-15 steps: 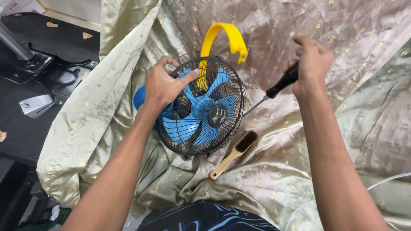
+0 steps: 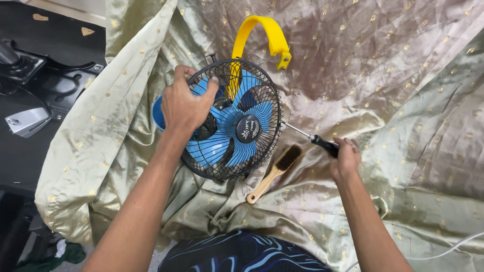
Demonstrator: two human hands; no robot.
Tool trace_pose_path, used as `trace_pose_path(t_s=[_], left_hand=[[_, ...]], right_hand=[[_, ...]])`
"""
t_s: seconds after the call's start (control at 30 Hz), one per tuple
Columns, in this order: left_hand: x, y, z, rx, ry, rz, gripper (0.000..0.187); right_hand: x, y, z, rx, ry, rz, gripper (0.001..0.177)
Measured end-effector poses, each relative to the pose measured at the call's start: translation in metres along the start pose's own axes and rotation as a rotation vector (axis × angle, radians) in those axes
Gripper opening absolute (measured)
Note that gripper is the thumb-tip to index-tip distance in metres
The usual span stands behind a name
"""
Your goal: The person disassembles a small electric fan by removing the front grille and then detaching the yellow handle from the fan body using a screwdriver. The person uses a brush to clean the fan blades and grille.
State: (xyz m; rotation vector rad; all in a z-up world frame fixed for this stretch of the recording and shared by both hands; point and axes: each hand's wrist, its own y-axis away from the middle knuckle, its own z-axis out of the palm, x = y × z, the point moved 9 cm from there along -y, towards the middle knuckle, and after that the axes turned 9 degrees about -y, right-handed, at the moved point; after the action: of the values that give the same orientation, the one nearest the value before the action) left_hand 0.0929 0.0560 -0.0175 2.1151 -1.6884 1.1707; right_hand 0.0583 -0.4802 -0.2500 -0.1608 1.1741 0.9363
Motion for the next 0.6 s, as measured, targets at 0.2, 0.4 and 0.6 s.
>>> trace_pose_path(t_s=[0.2, 0.4, 0.6], left_hand=[[0.007, 0.015, -0.003, 0.142, 0.018, 0.076, 0.047], [0.006, 0.034, -0.012, 0.291, 0.073, 0.164, 0.042], [-0.009, 0.049, -0.017, 0.304, 0.076, 0.118, 0.041]], right_hand=[[0.004, 0.083, 0.02, -0.425, 0.826, 0.028, 0.054], [0.007, 0.125, 0.048, -0.555, 1.291, -0.294, 0.046], [0.014, 0.135, 0.05, -0.514, 1.118, -0.118, 0.036]])
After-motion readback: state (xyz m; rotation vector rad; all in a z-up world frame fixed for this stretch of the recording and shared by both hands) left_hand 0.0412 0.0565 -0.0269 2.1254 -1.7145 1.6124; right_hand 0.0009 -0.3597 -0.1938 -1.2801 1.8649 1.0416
